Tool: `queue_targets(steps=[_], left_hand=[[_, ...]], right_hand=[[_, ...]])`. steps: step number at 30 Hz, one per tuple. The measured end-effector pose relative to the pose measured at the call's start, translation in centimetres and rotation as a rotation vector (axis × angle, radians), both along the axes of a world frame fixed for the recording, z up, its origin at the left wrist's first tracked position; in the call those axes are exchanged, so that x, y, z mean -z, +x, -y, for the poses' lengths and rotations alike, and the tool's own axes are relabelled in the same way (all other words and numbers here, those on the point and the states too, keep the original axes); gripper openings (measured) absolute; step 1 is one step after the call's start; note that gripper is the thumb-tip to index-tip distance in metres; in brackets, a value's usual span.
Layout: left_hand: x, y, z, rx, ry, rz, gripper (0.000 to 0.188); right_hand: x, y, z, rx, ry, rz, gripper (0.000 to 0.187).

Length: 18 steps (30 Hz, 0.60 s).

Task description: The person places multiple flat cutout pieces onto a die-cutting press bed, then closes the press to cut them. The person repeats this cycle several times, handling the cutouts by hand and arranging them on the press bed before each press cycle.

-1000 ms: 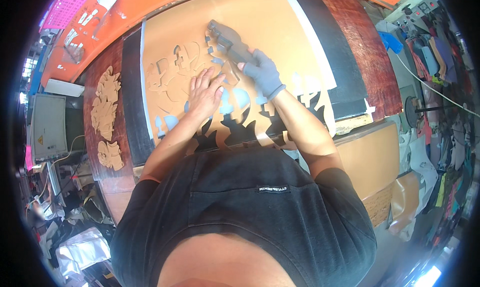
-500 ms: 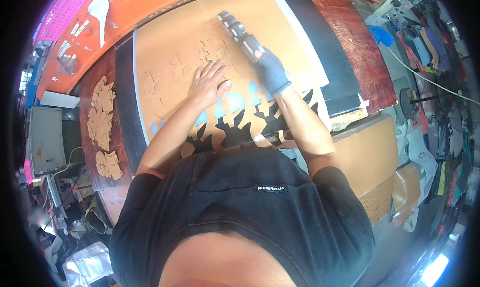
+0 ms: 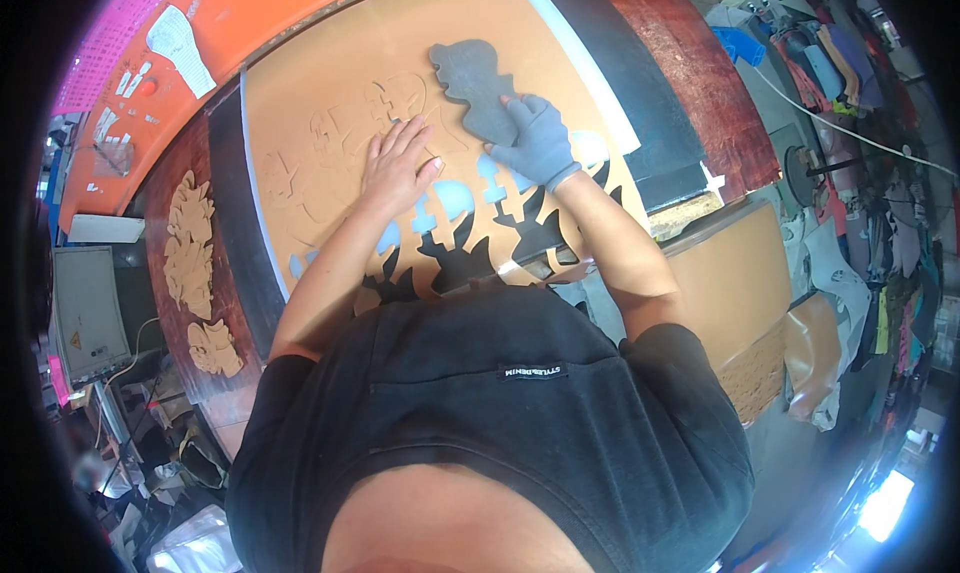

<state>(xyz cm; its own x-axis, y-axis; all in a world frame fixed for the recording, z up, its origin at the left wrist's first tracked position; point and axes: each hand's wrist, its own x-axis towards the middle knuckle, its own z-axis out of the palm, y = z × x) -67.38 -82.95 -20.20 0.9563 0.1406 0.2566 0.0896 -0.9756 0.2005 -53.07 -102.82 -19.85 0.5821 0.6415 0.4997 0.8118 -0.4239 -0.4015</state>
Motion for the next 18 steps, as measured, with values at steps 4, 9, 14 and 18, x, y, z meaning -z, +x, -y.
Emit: queue_targets(steps=[4,9,14,18], left_hand=[[0.2,0.0,-0.2,0.003,-0.008,0.017,0.052],[0.4,0.1,-0.3,0.007,-0.007,0.047,0.051],[0.0,-0.3,-0.6,0.087,-0.075,0.244,0.039],[0.0,-3.6,-0.2,0.223,-0.027,0.402,0.026]], right_hand=[[-0.1,-0.2,0.1,0.006,0.01,0.098,0.068],[-0.5,-0.2,-0.2,0.007,-0.024,-0.002,0.07],[-2.3,0.0,1.3,-0.052,0.184,-0.39,0.072],[-4.2,0.4,6.5,0.04,0.431,-0.621,0.07]])
